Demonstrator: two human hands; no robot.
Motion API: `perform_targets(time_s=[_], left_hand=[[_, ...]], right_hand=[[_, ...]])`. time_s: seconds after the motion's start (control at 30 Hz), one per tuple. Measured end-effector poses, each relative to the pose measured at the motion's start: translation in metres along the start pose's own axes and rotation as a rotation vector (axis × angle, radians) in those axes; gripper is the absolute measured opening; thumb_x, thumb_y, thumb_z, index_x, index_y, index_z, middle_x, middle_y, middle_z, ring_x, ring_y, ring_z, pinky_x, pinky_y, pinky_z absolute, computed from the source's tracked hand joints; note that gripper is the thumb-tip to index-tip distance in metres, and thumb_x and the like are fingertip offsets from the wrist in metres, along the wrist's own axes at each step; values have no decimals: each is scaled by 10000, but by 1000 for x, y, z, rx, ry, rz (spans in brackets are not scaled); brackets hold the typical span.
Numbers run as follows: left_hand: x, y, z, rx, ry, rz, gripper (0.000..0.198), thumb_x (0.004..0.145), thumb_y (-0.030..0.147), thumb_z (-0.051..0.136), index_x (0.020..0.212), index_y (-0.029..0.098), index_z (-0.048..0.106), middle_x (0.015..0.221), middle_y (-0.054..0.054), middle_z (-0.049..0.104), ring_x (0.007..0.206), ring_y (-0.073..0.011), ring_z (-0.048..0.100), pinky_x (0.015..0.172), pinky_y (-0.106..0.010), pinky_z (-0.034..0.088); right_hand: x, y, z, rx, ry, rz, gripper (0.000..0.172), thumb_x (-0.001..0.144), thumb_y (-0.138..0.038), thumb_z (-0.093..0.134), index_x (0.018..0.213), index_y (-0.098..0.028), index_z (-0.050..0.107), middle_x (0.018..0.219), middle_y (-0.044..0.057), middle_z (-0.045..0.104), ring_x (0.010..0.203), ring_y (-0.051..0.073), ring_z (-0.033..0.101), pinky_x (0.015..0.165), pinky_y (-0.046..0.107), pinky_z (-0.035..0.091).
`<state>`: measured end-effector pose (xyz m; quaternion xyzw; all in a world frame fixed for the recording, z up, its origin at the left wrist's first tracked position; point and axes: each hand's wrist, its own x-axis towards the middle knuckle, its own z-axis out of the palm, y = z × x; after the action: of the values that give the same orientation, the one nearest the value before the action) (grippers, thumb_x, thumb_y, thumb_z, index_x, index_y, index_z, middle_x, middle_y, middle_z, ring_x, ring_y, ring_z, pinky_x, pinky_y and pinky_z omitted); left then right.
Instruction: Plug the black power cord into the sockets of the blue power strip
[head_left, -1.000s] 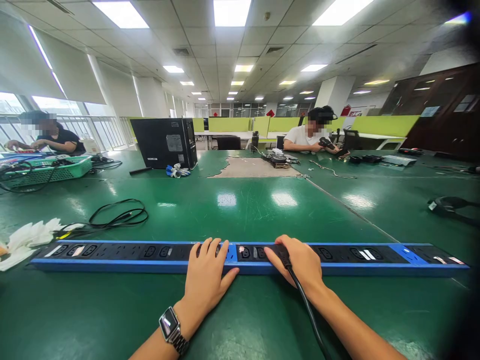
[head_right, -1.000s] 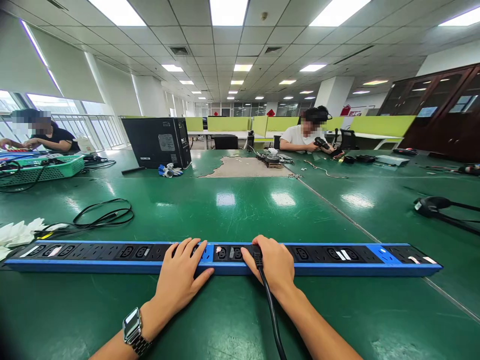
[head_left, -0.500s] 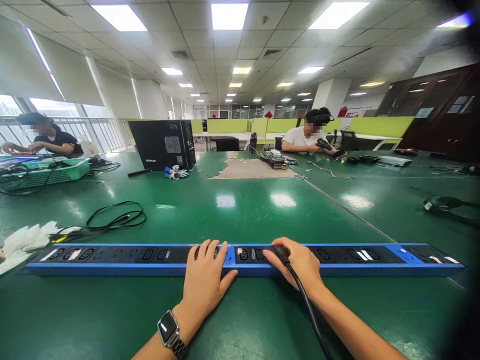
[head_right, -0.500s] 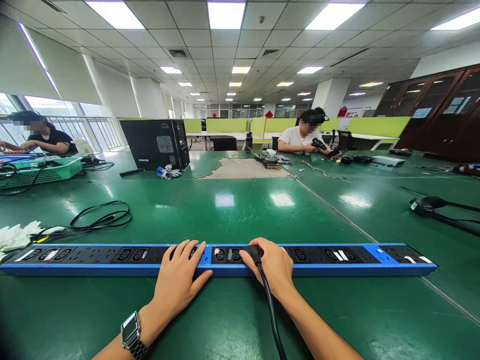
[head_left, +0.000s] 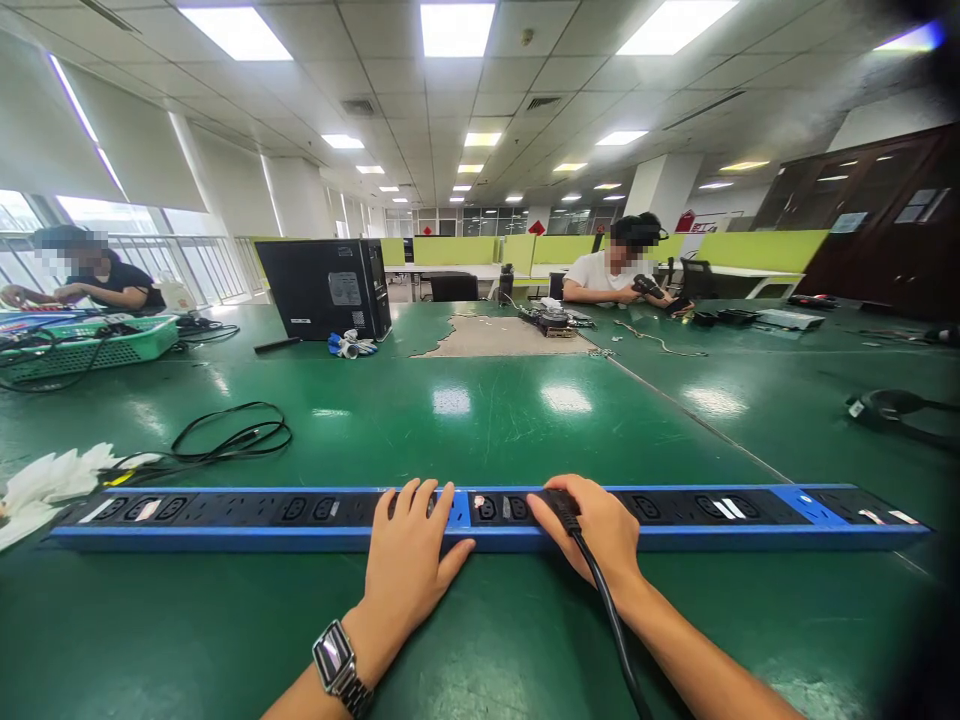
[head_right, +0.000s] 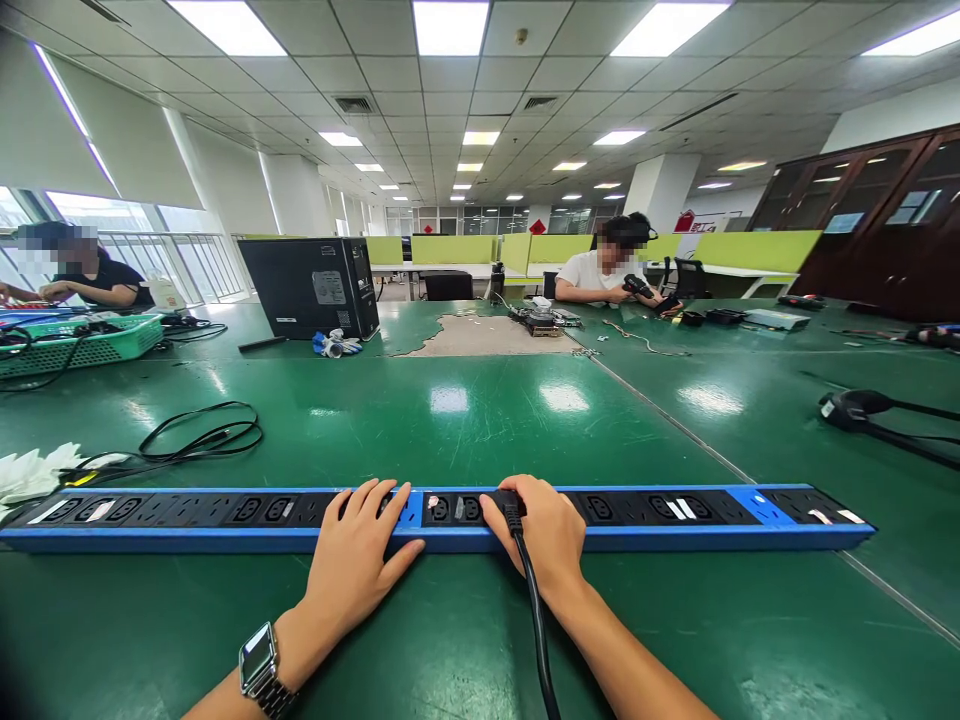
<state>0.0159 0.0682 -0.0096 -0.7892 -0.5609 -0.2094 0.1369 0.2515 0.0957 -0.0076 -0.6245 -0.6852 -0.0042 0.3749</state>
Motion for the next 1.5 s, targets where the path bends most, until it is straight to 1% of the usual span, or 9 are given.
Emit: perform_targets(time_s=[0.1,0.27,0.47,0.6,0.83,1.07,1.33,1.5], left_hand=[[0,0,0,1,6,1,507,896,503,530,1324,231,540,1288,-89,603,1221,-307,490,1029,-506,346],[1,1,-1,-4,18,3,500,887,493,548,1313,231,549,1283,-91,604,1216,-304,494,1027,-501,352],[1,1,-2,-5,-10,-8,511,891,496,543,1324,226,539,1307,-85,601,1231,-304,490,1033,-501,345],[1,1,-1,-10,-20,-12,514,892,496,541,1329,227,536,1313,-82,599,1234,-306,489,1038,-506,337],[1,1,-2,-4,-5,-6,504,885,477,560,1321,224,541,1304,-83,603,1227,-303,497,1033,-502,349],[2,1,-1,-1,7,0,495,888,485,548,1314,233,548,1295,-86,606,1225,-302,495,1028,-494,351],[1,1,-2,-6,-7,-4,502,889,487,546,1316,224,546,1303,-87,604,1229,-304,495,1033,-501,345],[1,1,-1,3,16,0,498,887,487,551,1311,226,552,1288,-90,609,1219,-303,501,1030,-500,351]], right_hand=[[-1,2,2,-12,26,-34,341,826,-548,536,825,-232,662,797,31,705,746,216,647,646,308,421],[-1,2,0,-10,17,-37,346,829,-557,535,826,-237,666,790,33,703,737,214,648,635,305,425],[2,-2,-5,-26,-46,36,341,814,-584,537,819,-267,663,794,7,699,738,214,655,627,308,428],[3,-3,-7,-15,-92,54,335,813,-585,536,811,-275,663,798,1,701,739,212,658,632,308,435],[2,0,-5,-11,-44,28,355,799,-599,546,812,-262,657,765,16,697,699,216,651,605,301,426],[0,3,-1,28,36,-16,344,804,-568,559,818,-240,660,785,33,701,717,212,649,619,296,429],[-1,4,0,27,49,-27,339,807,-563,571,824,-237,661,794,28,703,730,207,651,632,295,435],[0,2,-1,28,58,-35,348,811,-566,562,826,-234,662,796,31,707,728,205,654,619,291,437]])
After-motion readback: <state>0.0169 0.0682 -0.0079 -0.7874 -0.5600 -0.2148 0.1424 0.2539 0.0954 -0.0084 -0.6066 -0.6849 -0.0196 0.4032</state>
